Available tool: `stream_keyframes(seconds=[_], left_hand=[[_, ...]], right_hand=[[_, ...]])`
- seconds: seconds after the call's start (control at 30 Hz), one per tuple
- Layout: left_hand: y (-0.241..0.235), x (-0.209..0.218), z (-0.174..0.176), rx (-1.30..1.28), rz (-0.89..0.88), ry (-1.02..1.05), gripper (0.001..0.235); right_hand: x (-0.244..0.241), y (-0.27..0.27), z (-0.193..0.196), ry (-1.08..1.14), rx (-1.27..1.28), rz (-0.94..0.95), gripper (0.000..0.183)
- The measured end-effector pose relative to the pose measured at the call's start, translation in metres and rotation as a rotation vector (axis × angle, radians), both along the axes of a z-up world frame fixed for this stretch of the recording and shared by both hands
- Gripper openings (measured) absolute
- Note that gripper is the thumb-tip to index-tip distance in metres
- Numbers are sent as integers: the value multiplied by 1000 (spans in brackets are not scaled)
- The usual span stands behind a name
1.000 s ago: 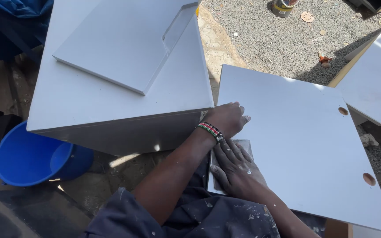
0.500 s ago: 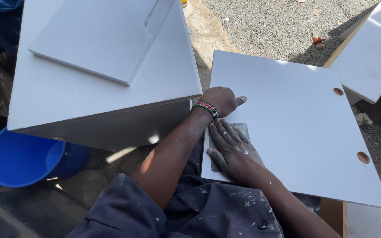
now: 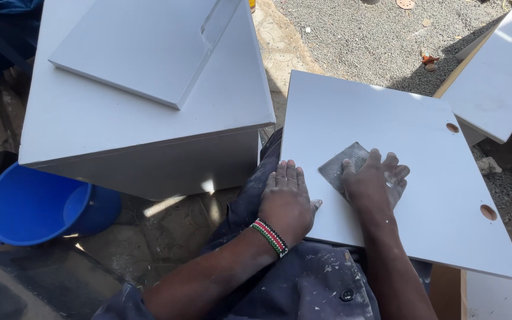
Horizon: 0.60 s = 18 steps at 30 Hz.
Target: The person sits on the ground and sands a white board with a sanding block, flipping it over to sand both sides. They then move to another board and sand it, followed by wiping the first board with a cloth dipped in a bucket of liquid.
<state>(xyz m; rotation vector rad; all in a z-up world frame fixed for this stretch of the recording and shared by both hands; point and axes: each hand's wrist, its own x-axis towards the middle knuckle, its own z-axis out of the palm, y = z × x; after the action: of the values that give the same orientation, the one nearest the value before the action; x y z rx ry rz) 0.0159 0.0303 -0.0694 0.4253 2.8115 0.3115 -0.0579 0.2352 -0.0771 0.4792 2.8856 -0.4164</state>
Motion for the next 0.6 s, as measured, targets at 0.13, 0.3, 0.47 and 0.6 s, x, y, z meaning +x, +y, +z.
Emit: stream_keyframes(seconds=[0.13, 0.3, 0.47, 0.6], left_hand=[[32, 33, -101, -217, 51, 285, 113], [33, 69, -69, -195, -76, 253, 82], [9, 62, -35, 87, -204, 285, 67], [-12, 53, -10, 234, -299, 167, 58]], right_hand=[[0, -1, 29, -194, 47, -135, 92], [4, 13, 24, -191, -19, 72, 63], [14, 0, 58, -216, -78, 103, 56], [20, 4, 65, -213, -107, 53, 102]])
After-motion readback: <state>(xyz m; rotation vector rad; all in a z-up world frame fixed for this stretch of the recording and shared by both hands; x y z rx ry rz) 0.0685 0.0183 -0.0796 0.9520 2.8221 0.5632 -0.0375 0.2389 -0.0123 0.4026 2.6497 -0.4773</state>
